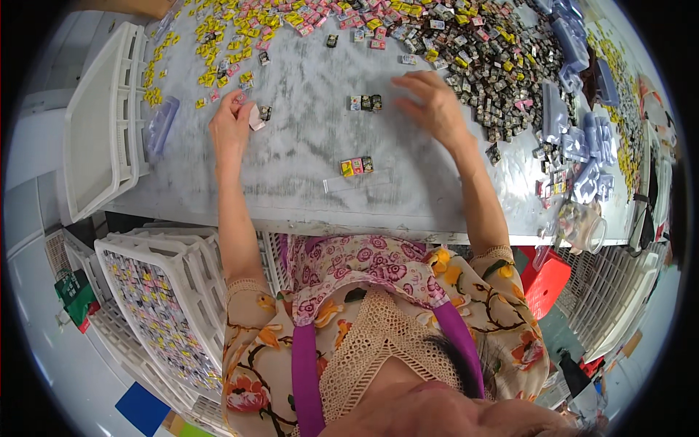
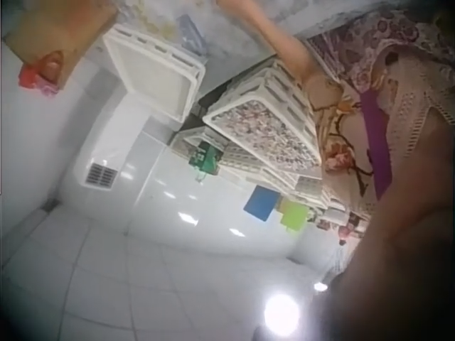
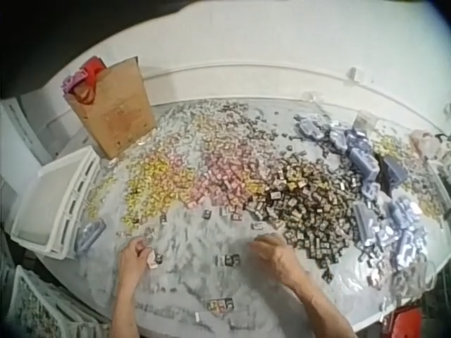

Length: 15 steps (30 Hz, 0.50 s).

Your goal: Sorting and organizing small colorful toy components or keychain charms on a work table.

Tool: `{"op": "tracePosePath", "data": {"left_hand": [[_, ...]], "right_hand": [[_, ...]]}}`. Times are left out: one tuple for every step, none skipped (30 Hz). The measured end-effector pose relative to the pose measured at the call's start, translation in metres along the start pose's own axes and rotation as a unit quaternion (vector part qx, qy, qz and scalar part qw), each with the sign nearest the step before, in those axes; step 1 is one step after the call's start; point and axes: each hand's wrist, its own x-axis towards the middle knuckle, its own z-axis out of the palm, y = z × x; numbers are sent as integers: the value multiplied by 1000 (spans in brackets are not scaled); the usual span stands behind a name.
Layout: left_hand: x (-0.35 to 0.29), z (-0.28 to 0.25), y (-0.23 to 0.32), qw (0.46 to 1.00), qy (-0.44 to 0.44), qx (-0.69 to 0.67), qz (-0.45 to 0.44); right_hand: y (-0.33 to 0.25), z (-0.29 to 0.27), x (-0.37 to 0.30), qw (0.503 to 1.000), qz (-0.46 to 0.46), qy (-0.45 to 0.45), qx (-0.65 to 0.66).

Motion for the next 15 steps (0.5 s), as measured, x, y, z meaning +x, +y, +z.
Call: {"op": "tracePosePath", "data": {"left_hand": [[4, 0, 2, 1000, -8, 19, 3], [7, 1, 3, 999, -13, 38, 6], [9, 1, 1, 999, -14, 36, 8], [11, -1, -5, 999, -29, 24, -2], [12, -1, -12, 999, -42, 12, -15], [14, -2, -21, 999, -42, 11, -14], [15, -3, -29, 999, -18, 38, -19], [16, -3, -29, 998, 3, 65, -23], [18, -3, -30, 998, 2, 63, -22], [21, -4, -30, 998, -21, 61, -25], [22, -6, -29, 997, -42, 60, -29], [23, -6, -31, 997, -42, 60, -29], [24, -5, -34, 997, -42, 58, -27], [24, -3, -32, 997, -44, 57, -25], [24, -3, -31, 997, -46, 58, -25]], "right_hand": [[-2, 8, -3, 1000, -25, -17, -2], [-3, 14, -3, 998, -52, -34, -5], [-4, 17, -3, 998, -51, -32, -7], [-7, 18, -4, 998, -47, -32, 0], [-7, 18, -5, 998, -45, -34, 7], [-4, 20, -5, 998, -47, -43, 17], [-3, 20, -6, 998, -48, -42, 15], [-5, 20, -8, 998, -49, -41, 13], [-6, 20, -9, 998, -50, -41, 11], [-5, 20, -10, 998, -49, -40, 10], [-5, 21, -10, 998, -49, -37, 13], [-5, 22, -10, 998, -48, -33, 16], [-5, 23, -10, 998, -49, -33, 17], [-6, 24, -11, 998, -45, -31, 17], [-6, 26, -12, 999, -42, -28, 17]]}}
